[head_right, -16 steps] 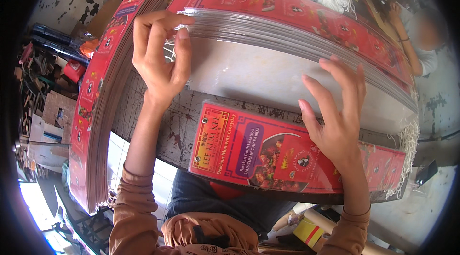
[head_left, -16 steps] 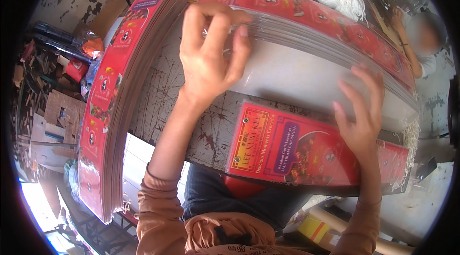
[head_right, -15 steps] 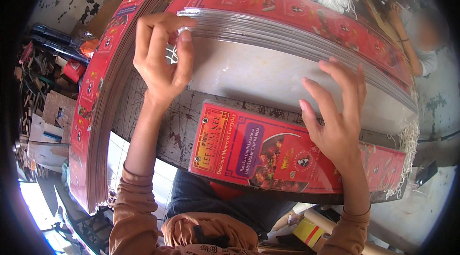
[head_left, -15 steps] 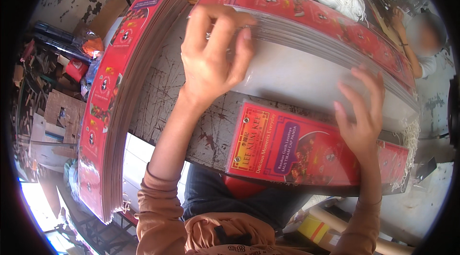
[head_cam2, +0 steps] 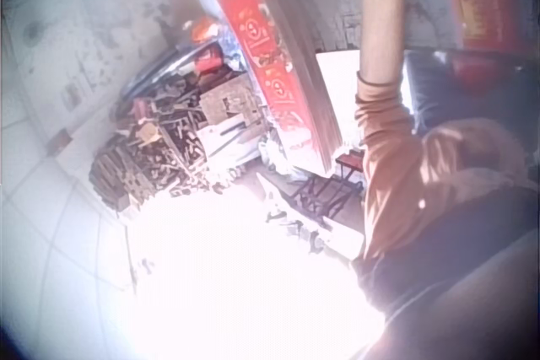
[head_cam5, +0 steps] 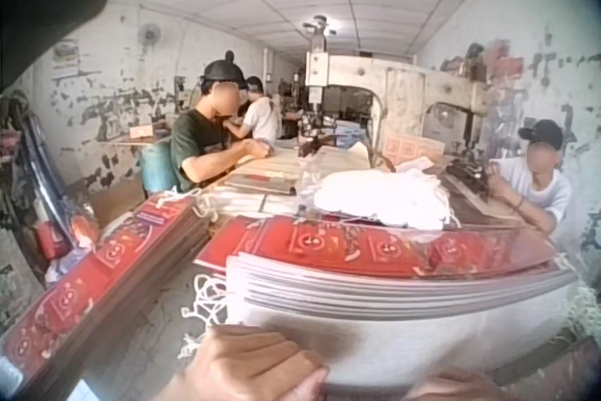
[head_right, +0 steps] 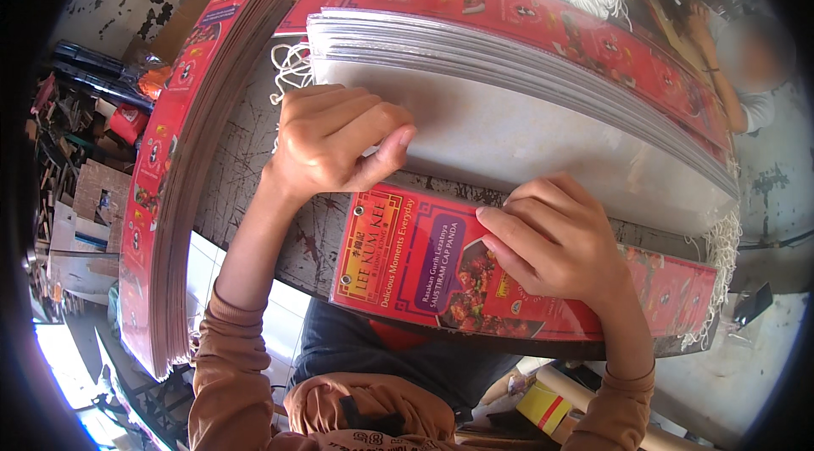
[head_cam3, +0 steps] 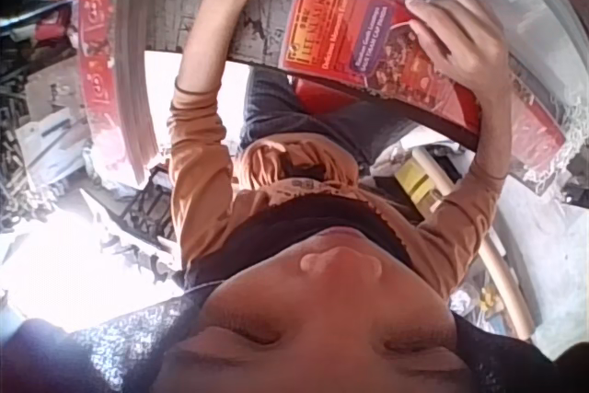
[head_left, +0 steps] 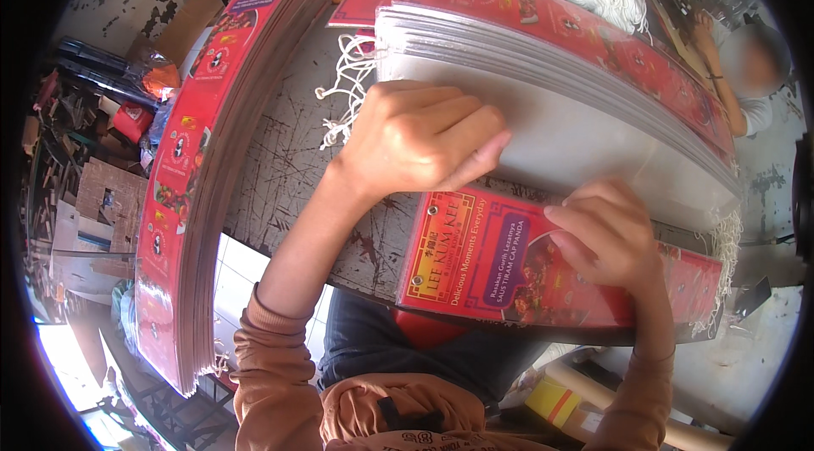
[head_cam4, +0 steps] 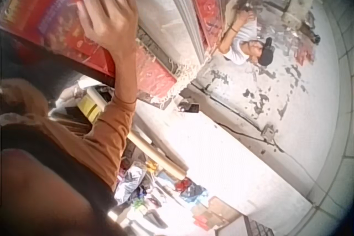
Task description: The person ties white strings onto red rectangular packages. They thread the string through pre-punched holes on the package, pull it tight, and tie a knot to secure it. The person handles the packages one at a time, stacking the finished items on the table.
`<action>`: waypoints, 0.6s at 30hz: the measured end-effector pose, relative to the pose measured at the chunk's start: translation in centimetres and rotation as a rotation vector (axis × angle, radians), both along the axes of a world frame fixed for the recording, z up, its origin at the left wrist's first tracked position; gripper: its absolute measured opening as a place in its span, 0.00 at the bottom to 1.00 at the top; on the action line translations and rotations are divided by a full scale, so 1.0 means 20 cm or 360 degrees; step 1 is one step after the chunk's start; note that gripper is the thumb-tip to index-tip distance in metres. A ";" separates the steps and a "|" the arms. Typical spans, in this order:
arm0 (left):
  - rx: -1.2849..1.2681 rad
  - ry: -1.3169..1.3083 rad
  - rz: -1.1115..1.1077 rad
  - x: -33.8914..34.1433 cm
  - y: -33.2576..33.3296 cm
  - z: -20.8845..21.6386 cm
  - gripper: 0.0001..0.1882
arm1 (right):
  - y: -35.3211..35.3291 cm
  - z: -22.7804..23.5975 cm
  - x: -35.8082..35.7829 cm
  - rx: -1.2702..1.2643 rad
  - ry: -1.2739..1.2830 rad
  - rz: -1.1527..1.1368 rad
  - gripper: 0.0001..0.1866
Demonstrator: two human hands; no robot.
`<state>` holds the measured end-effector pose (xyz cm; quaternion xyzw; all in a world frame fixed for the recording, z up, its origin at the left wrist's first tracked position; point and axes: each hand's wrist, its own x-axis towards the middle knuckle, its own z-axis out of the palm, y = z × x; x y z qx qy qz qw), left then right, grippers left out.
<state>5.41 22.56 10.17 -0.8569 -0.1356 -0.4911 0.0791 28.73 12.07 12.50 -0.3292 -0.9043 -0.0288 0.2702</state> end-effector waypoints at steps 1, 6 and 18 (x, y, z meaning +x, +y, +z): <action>0.0016 -0.0029 -0.0003 0.00 0.01 0.00 0.05 | 0.00 0.00 0.00 -0.0012 -0.0002 -0.0003 0.13; 0.0047 -0.0066 -0.0002 -0.01 0.02 0.01 0.05 | -0.01 0.01 0.01 -0.0068 -0.0057 -0.0020 0.13; 0.0063 -0.0136 0.0004 0.00 0.03 -0.01 0.06 | -0.56 0.29 0.63 0.0514 0.0710 -0.1660 0.20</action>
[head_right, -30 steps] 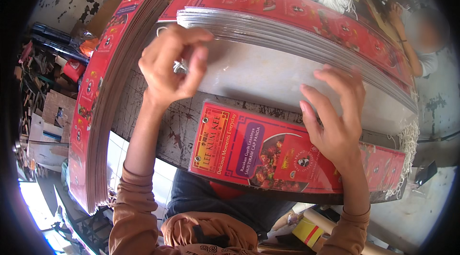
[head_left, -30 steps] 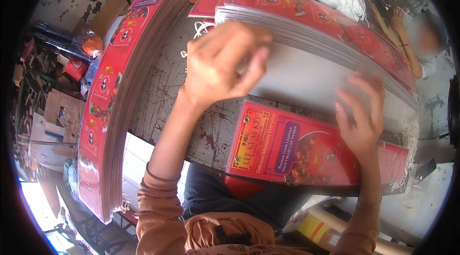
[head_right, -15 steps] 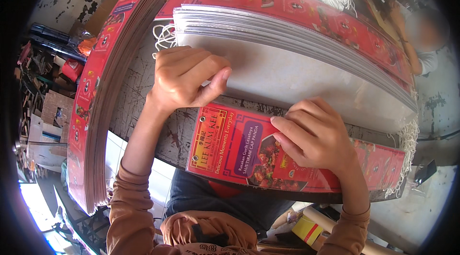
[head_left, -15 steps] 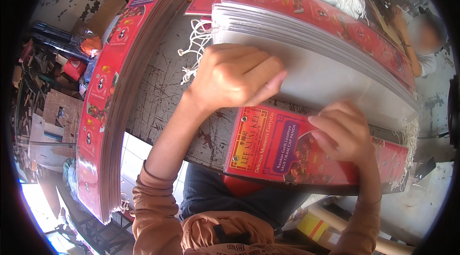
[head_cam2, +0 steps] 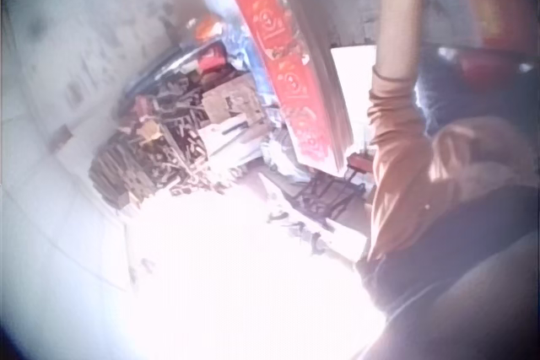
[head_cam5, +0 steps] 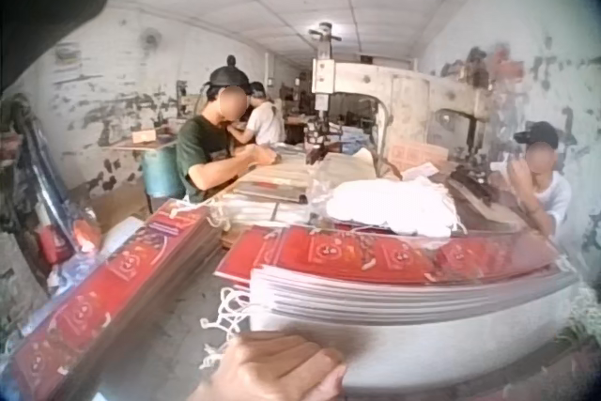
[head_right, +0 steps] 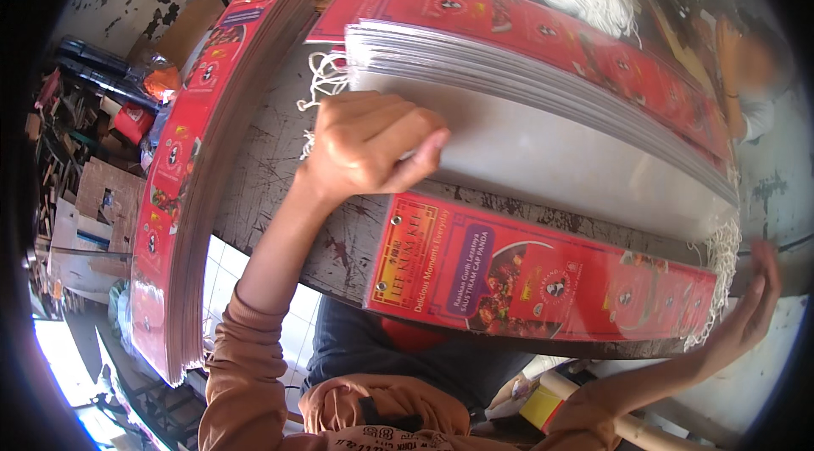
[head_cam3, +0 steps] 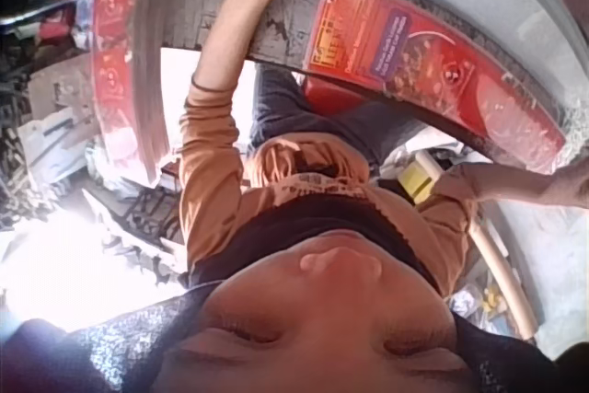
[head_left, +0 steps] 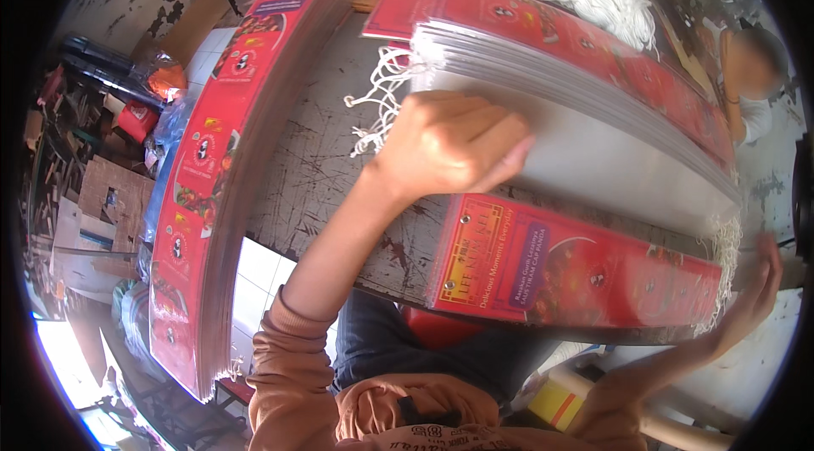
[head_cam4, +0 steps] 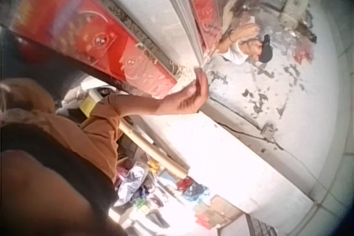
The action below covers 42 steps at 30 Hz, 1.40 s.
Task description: The person ties white strings onto red rectangular packages. They thread the string through pre-punched holes on the package, pull it tight, and tie a knot to secure it. The person handles the packages one at a time, stacking the finished items on the table.
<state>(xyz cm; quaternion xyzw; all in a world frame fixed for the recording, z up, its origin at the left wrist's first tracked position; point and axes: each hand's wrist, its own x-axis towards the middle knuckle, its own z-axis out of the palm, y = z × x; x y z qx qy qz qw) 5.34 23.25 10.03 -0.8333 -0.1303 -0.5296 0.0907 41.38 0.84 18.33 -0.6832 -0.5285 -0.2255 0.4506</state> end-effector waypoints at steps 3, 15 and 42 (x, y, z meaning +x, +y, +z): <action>0.0017 0.0037 0.0046 -0.01 -0.01 -0.01 0.06 | -0.32 -0.22 0.42 -0.0262 -0.0010 -0.0722 0.21; 0.0028 0.0025 0.0018 0.01 -0.03 -0.02 0.06 | -0.86 -0.85 0.77 -0.0594 -0.0035 -0.1377 0.18; 0.0044 0.0022 0.0007 0.00 -0.01 -0.03 0.06 | -0.61 -0.55 0.23 0.0000 0.0501 -0.0843 0.17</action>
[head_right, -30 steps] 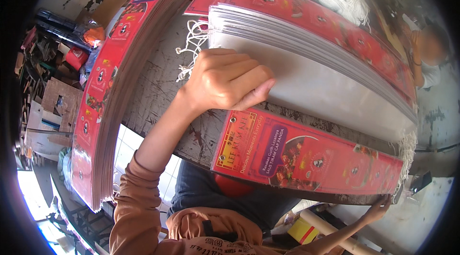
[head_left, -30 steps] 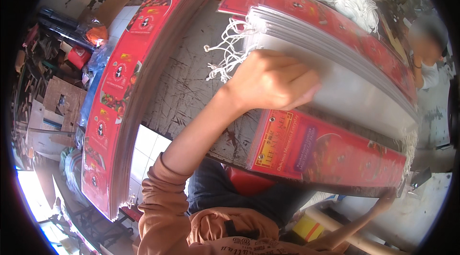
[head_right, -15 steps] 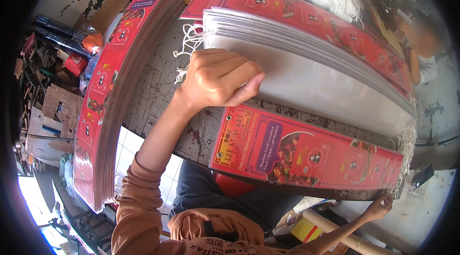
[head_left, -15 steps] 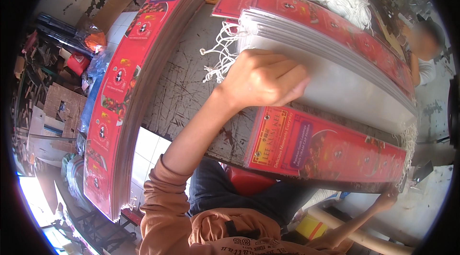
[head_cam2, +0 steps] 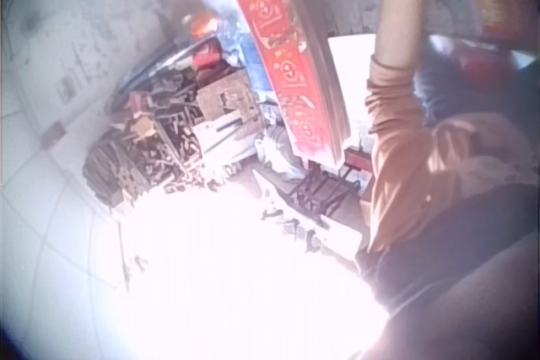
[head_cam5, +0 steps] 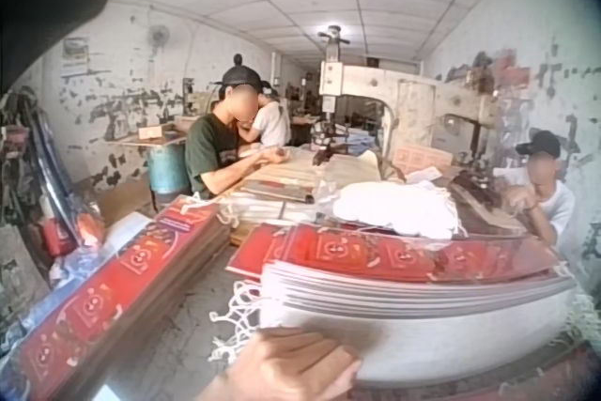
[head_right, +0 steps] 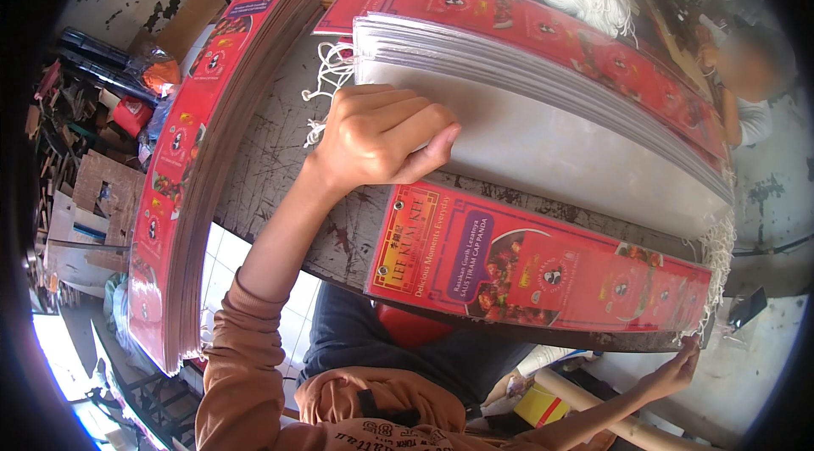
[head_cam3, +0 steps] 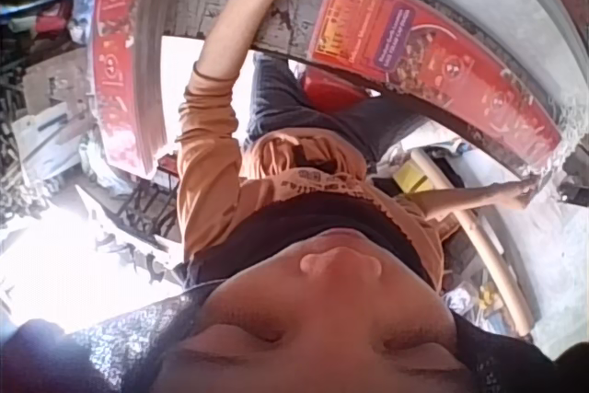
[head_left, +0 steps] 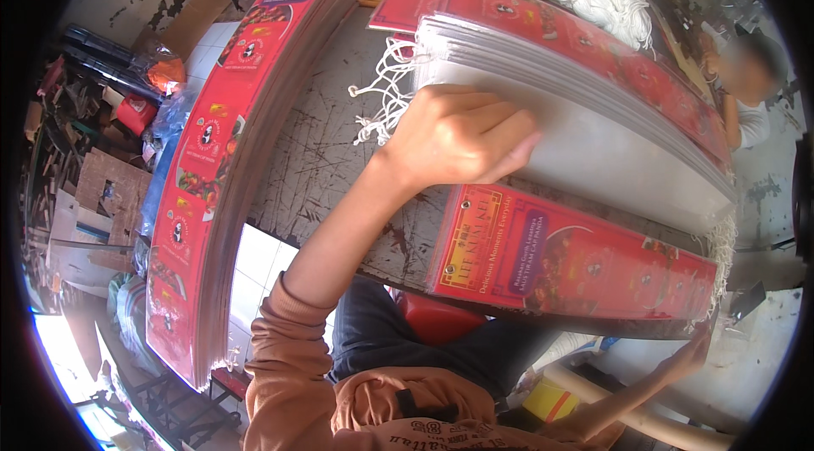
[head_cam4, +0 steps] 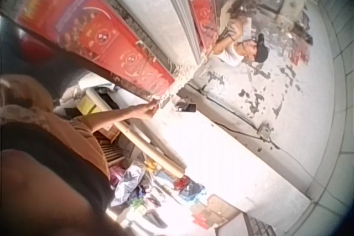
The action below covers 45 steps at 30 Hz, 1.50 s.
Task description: The person ties white strings onto red rectangular packages. They thread the string through pre-punched holes on the package, pull it tight, and tie a knot to secure it. The person handles the packages one at a time, stacking the finished items on the table.
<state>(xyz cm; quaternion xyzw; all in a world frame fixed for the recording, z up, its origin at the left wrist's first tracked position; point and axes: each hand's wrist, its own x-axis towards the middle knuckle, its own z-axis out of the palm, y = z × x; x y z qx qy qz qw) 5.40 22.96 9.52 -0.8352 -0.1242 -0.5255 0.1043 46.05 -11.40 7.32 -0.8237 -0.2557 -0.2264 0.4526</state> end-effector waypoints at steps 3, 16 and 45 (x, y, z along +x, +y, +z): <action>0.0003 -0.0009 -0.0021 0.01 0.00 0.00 0.05 | 0.14 0.07 -0.18 -0.0119 -0.0084 0.0326 0.16; -0.0077 0.0013 0.0067 -0.02 0.03 0.01 0.05 | 0.95 0.35 -1.07 -0.1263 0.1072 0.2544 0.12; -0.0066 0.0023 0.0065 -0.01 -0.01 0.02 0.11 | -0.12 -0.54 -0.21 0.0594 0.0822 0.0040 0.16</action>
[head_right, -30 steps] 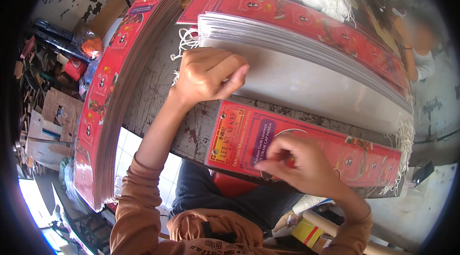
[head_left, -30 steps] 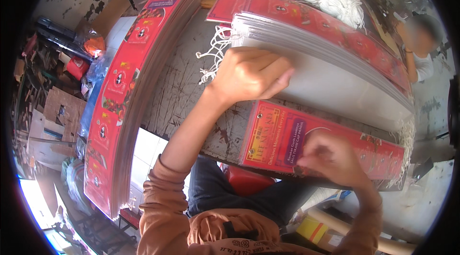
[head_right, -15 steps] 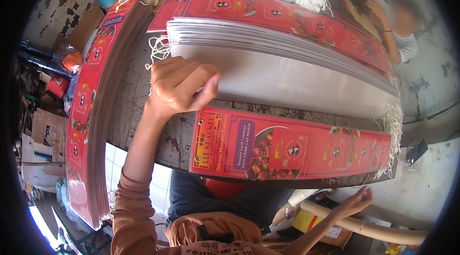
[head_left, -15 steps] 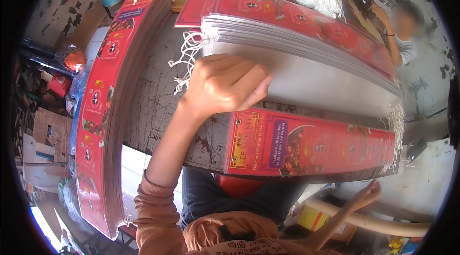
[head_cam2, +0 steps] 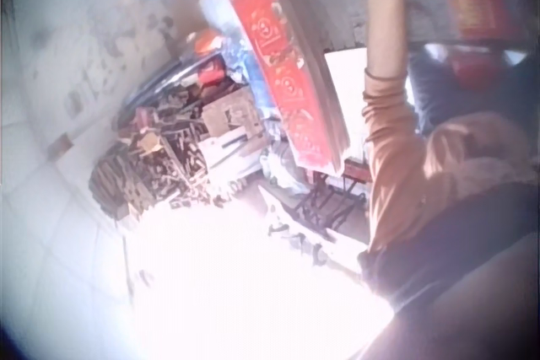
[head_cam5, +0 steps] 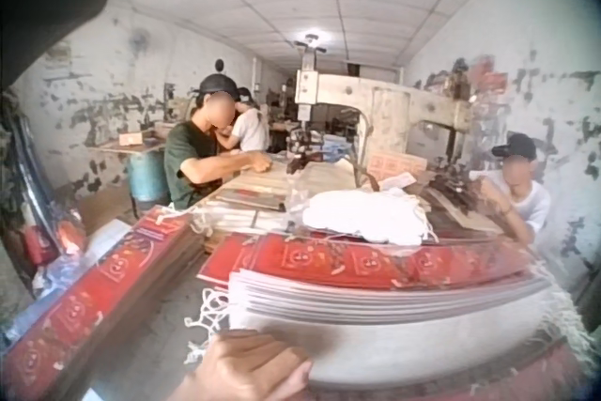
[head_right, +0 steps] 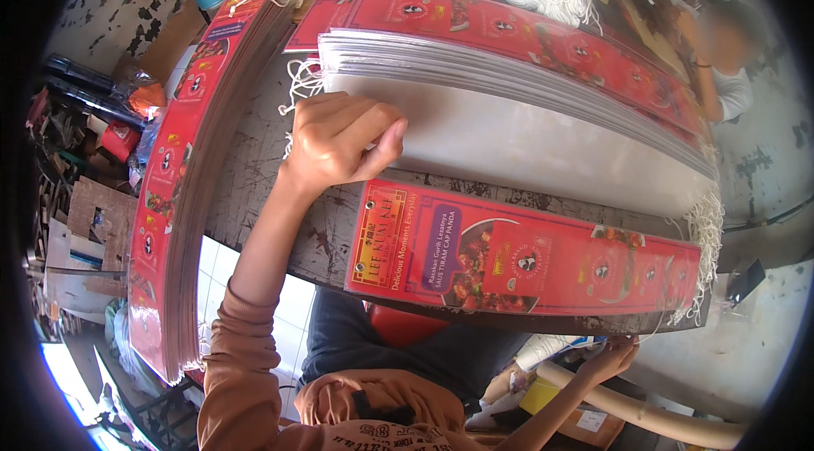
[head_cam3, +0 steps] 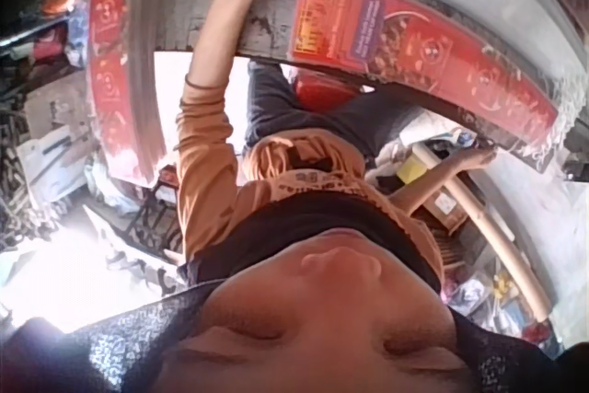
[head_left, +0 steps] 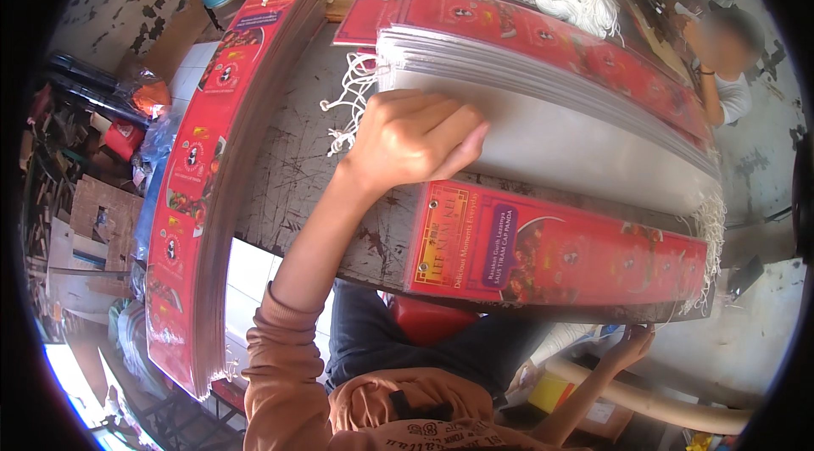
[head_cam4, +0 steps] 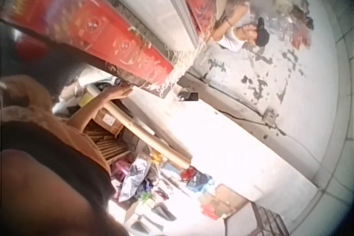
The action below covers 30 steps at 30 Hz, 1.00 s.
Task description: The person ties white strings onto red rectangular packages. They thread the string through pre-punched holes on the package, pull it tight, and tie a knot to secure it. The person handles the packages one at a time, stacking the finished items on the table.
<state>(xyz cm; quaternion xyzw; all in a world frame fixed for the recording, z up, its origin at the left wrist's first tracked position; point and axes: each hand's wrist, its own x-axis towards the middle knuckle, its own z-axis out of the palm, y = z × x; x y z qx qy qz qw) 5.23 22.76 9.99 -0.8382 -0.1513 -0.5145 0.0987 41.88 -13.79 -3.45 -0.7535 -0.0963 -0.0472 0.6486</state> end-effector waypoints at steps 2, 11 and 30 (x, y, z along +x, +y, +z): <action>0.0002 0.0011 0.0016 -0.01 0.00 0.00 0.11 | 0.05 0.07 -0.10 0.0140 0.0008 0.0002 0.11; 0.0028 -0.0014 -0.0011 0.01 0.00 -0.01 0.10 | 0.12 0.39 -0.25 -0.0940 -0.1476 -0.0386 0.17; 0.0027 -0.0084 0.0005 -0.02 0.03 -0.03 0.07 | 0.90 0.89 -0.76 -0.0640 -0.0653 0.2321 0.08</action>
